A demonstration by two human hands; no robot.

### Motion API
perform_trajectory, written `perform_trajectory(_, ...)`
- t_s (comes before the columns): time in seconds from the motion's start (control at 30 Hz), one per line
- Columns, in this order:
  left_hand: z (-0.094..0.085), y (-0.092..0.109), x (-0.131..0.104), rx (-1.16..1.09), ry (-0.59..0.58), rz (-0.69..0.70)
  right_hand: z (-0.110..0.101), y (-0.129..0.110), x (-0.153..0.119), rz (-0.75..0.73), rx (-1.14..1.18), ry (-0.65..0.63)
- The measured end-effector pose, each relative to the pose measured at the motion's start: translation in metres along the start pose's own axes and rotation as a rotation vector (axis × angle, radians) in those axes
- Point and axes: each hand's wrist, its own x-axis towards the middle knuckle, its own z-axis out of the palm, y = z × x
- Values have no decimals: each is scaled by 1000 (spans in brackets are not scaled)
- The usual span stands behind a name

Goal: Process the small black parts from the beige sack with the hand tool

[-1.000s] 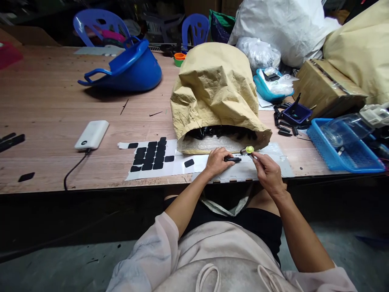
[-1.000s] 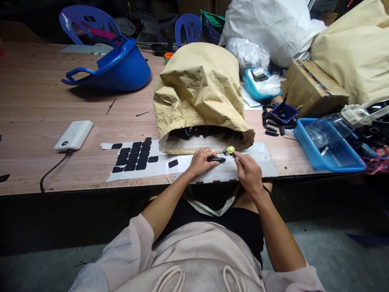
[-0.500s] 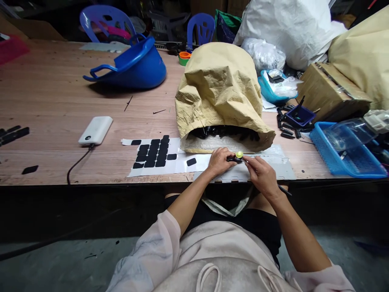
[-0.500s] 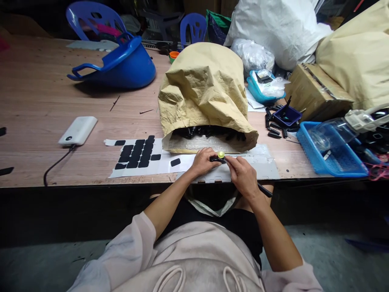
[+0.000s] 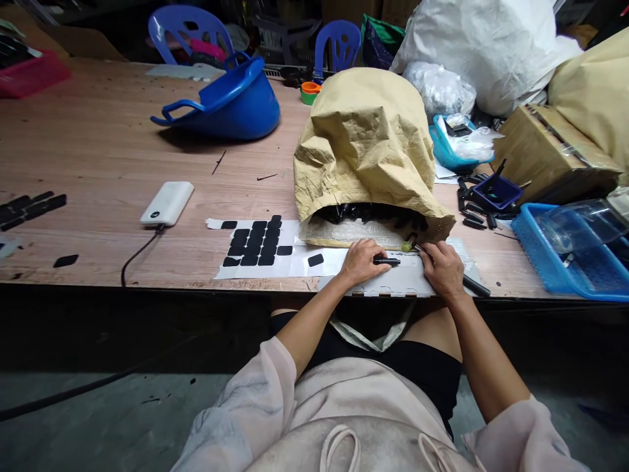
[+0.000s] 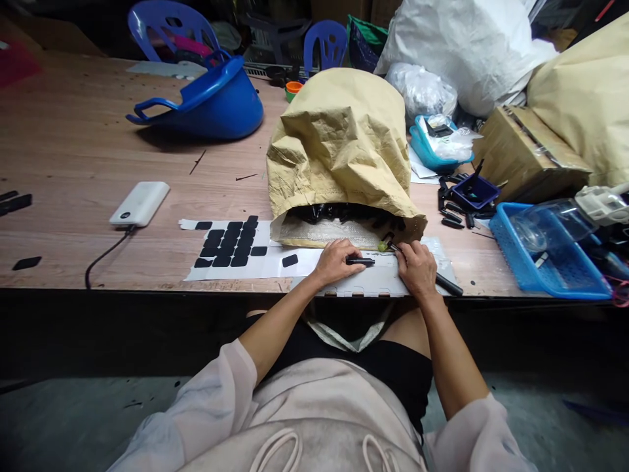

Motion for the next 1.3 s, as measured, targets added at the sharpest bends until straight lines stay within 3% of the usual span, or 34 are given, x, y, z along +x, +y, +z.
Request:
perform_trajectory(0.13,-3,2,-5,36,23,49,4,-3,-4,10,-30,6)
perform_trajectory(0.23,2,10,-29,-16,30,288,3,-6,-4,16,-47,-3)
perform_trajectory(0.3,13,15,-53,-92,-67,509,3,-7,-4,26,-53,-10)
perform_trajectory(0.37,31,14,-77,-131,-210,629,4,-7,-4,38,-58,-12)
perform_trajectory(0.43,54,6,-93,-119,-332,538,4,-8,-4,46,-60,-13)
perform_trajectory(0.57,91,-20,-99,-38,-472,-2,5,-9,-4,55,-47,-19)
perform_trajectory(0.63,98,-29,-95,-1,-489,-127,4,-10,-3,58,-46,-24)
perform_trajectory(0.77,91,-22,-93,33,-661,-104,3,-12,-4,72,-46,-34)
perform_trajectory(0.87,75,-2,-97,35,-782,104,3,-12,-4,79,-44,-39)
perform_trajectory(0.97,53,19,-95,-57,-693,323,3,-12,-4,77,-40,-40)
perform_trajectory(1.07,28,30,-78,-187,-501,378,3,-12,-4,74,-31,-38)
perform_trajectory(1.23,-18,15,-20,-50,-36,92,4,-11,-3,73,-14,-25)
perform_trajectory(1.3,-35,5,5,79,67,-26,4,-11,-3,76,-8,-20)
